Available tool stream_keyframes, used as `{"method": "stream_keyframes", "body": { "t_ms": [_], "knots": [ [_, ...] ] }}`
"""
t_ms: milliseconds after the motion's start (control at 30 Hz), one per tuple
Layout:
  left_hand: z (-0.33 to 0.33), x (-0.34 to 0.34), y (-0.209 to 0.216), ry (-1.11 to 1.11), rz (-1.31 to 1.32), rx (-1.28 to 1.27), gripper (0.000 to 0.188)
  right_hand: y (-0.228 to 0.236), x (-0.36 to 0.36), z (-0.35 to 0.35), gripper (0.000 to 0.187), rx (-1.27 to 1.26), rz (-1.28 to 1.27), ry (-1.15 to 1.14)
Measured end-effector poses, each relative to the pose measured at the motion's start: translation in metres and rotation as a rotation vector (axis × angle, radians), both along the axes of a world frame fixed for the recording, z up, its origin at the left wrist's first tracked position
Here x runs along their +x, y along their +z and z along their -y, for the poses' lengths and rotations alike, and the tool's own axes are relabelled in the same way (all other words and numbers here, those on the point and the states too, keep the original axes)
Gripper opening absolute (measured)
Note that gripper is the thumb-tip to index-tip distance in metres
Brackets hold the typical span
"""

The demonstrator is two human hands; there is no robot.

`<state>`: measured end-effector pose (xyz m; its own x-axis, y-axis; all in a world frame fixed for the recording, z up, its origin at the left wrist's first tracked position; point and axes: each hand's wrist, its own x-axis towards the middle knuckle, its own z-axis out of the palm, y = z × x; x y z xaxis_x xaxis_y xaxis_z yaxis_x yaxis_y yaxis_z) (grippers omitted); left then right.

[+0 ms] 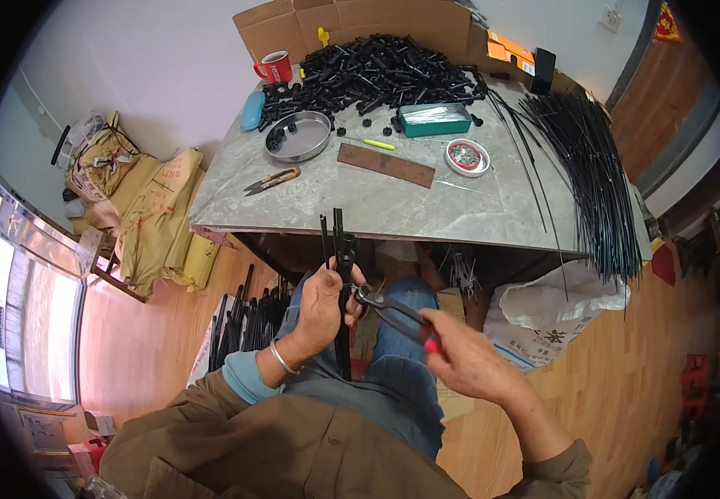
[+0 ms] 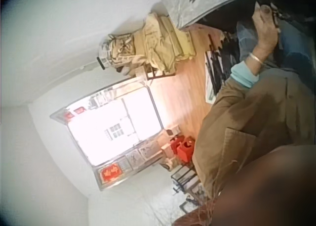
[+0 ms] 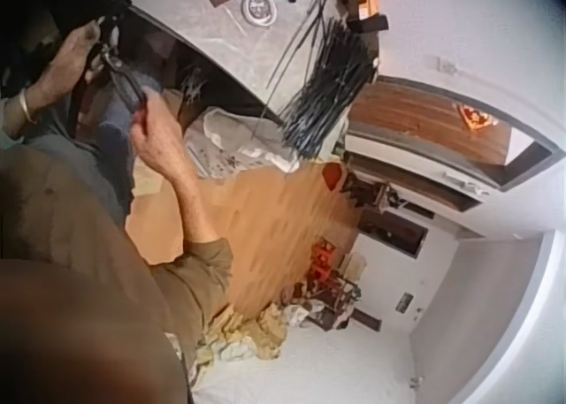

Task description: Bundling, aligning, and trimming black plastic components using pliers and a measurement template at a workstation.

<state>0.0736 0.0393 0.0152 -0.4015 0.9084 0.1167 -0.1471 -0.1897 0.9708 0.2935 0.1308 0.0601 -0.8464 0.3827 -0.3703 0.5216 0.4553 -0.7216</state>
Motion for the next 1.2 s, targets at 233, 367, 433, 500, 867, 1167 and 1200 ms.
{"method": "stream_keyframes", "body": {
  "t_ms": [233, 367, 433, 500, 867, 1167, 1200],
  "knots": [
    [0.003, 0.000, 0.008, -0.080, 0.123, -0.023, 0.059, -0.012, 0.010, 0.012, 0.019, -1.094, -0.153, -0.178],
    [0.007, 0.002, 0.009, -0.025, 0.092, -0.050, 0.059, 0.015, -0.006, 0.003, 0.023, -0.475, 0.076, 0.003],
    [0.003, 0.005, 0.009, -0.003, 0.095, -0.046, 0.059, 0.007, -0.004, 0.002, 0.021, -0.161, -0.156, -0.006],
    [0.002, 0.002, 0.004, 0.006, 0.149, -0.022, 0.051, -0.005, -0.003, 0.002, 0.014, 0.054, -0.508, -0.107],
    [0.004, -0.001, 0.004, 0.002, 0.083, -0.045, 0.056, 0.017, 0.001, -0.006, 0.028, -0.253, -0.112, -0.032],
    [0.003, -0.001, 0.008, 0.023, 0.133, -0.059, 0.056, -0.009, -0.005, 0.022, 0.040, 0.510, -0.255, -0.261],
    [0.002, -0.001, 0.007, 0.027, 0.133, -0.064, 0.056, -0.013, -0.007, 0.023, 0.040, 0.510, -0.256, -0.252]
  ]
}}
